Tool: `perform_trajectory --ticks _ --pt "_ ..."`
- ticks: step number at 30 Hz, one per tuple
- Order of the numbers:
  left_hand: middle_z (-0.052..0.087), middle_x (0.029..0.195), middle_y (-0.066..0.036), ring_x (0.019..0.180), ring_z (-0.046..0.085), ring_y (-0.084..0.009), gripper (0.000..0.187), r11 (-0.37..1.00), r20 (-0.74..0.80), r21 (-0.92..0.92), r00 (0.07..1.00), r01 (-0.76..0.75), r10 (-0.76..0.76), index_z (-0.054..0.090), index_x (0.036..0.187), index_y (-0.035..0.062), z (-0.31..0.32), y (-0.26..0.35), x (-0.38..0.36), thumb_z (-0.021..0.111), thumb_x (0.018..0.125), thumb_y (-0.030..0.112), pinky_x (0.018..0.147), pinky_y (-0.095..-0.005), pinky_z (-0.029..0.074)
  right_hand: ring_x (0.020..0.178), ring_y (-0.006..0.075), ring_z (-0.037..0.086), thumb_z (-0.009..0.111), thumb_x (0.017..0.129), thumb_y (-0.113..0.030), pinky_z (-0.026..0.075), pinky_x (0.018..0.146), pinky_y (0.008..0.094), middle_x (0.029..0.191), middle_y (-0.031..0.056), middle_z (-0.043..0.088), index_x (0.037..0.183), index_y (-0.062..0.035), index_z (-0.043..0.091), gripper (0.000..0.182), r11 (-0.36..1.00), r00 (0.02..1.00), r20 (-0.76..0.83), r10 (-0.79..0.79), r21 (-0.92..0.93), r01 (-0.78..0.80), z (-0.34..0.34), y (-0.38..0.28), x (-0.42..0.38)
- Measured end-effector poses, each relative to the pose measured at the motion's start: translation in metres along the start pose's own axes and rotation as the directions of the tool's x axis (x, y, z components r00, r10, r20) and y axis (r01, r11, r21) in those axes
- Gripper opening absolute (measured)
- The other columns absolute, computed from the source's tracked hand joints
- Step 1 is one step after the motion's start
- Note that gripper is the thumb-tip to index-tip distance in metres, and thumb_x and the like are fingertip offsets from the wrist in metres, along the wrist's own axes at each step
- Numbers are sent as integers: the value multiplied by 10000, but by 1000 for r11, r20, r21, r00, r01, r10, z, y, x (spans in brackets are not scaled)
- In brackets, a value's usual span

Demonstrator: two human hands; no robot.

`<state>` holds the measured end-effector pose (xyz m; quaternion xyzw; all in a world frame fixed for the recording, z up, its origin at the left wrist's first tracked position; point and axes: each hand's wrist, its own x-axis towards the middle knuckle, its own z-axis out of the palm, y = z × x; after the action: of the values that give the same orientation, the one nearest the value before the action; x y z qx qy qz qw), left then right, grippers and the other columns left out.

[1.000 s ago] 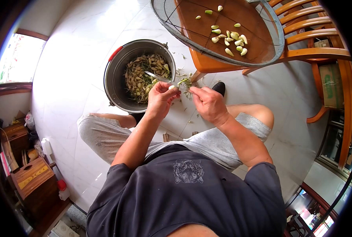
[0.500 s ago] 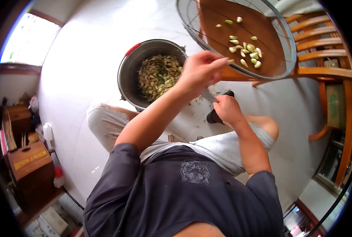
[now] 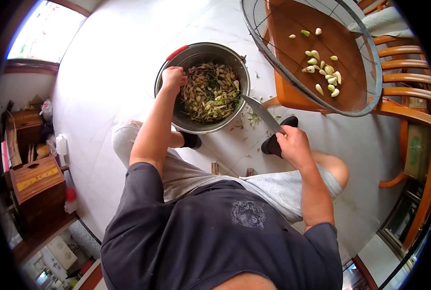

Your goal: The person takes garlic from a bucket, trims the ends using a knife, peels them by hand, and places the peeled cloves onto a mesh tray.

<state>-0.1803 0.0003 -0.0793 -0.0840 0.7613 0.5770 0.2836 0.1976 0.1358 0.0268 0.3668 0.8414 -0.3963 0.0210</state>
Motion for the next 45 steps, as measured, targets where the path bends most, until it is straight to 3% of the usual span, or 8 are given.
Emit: perform_trajectory --ticks 5,11,18,23,25,28,36,45 --pt "647 915 -242 822 655 -338 229 682 -21 730 997 -35 74 636 936 -49 -17 -59 61 582 756 82 714 -380 528 795 395 598 559 801 -174 480 709 439 800 220 624 934 -11 644 227 999 999 48 -21 -26 22 5 -5 9" --pt "623 1070 -214 1061 574 -358 285 535 44 836 987 -120 154 641 1029 27 -5 -82 72 560 765 97 882 -401 473 735 376 598 569 801 -156 475 660 400 768 204 616 902 -16 639 187 1000 998 55 -22 -10 22 12 -8 20" --pt "639 1004 -204 977 596 -381 225 632 -18 766 978 -120 208 642 974 66 1 -84 59 606 796 199 841 -423 469 780 395 596 558 802 -163 477 703 444 796 217 624 934 -5 642 223 998 997 74 -39 -43 42 15 -9 24" --pt "672 849 -139 796 650 -301 185 674 54 627 885 -391 463 650 898 43 -9 -57 28 652 792 195 744 -383 500 777 387 601 560 805 -163 474 701 443 803 210 629 947 -9 641 225 997 996 39 -74 -22 75 10 -20 22" --pt "663 806 -103 649 611 -161 198 955 192 192 963 -226 190 624 955 -16 -12 -36 4 657 819 123 602 -283 496 771 382 604 561 806 -164 472 698 441 816 204 632 952 -15 643 224 994 993 -15 -113 -2 113 11 -22 19" --pt "650 849 -112 629 582 -119 218 976 457 -214 887 32 71 583 1035 -48 -13 -20 -44 627 842 44 537 -208 475 769 373 605 566 807 -166 476 695 427 830 191 636 961 -29 648 222 982 982 -85 -168 74 175 12 -27 14" --pt "642 929 -139 680 608 -129 172 866 747 -376 661 329 73 554 1047 -34 14 -16 -158 553 880 12 570 -211 514 682 317 609 601 797 -106 478 620 369 783 157 626 984 -54 657 202 918 918 -255 -303 181 353 9 -35 3" --pt "647 882 -139 674 603 -145 109 897 836 -259 548 359 22 557 973 -31 37 -25 -190 542 889 36 545 -219 488 639 282 597 619 763 -72 487 568 365 737 91 598 988 -114 671 235 850 781 -357 -512 -78 522 13 -18 -3"
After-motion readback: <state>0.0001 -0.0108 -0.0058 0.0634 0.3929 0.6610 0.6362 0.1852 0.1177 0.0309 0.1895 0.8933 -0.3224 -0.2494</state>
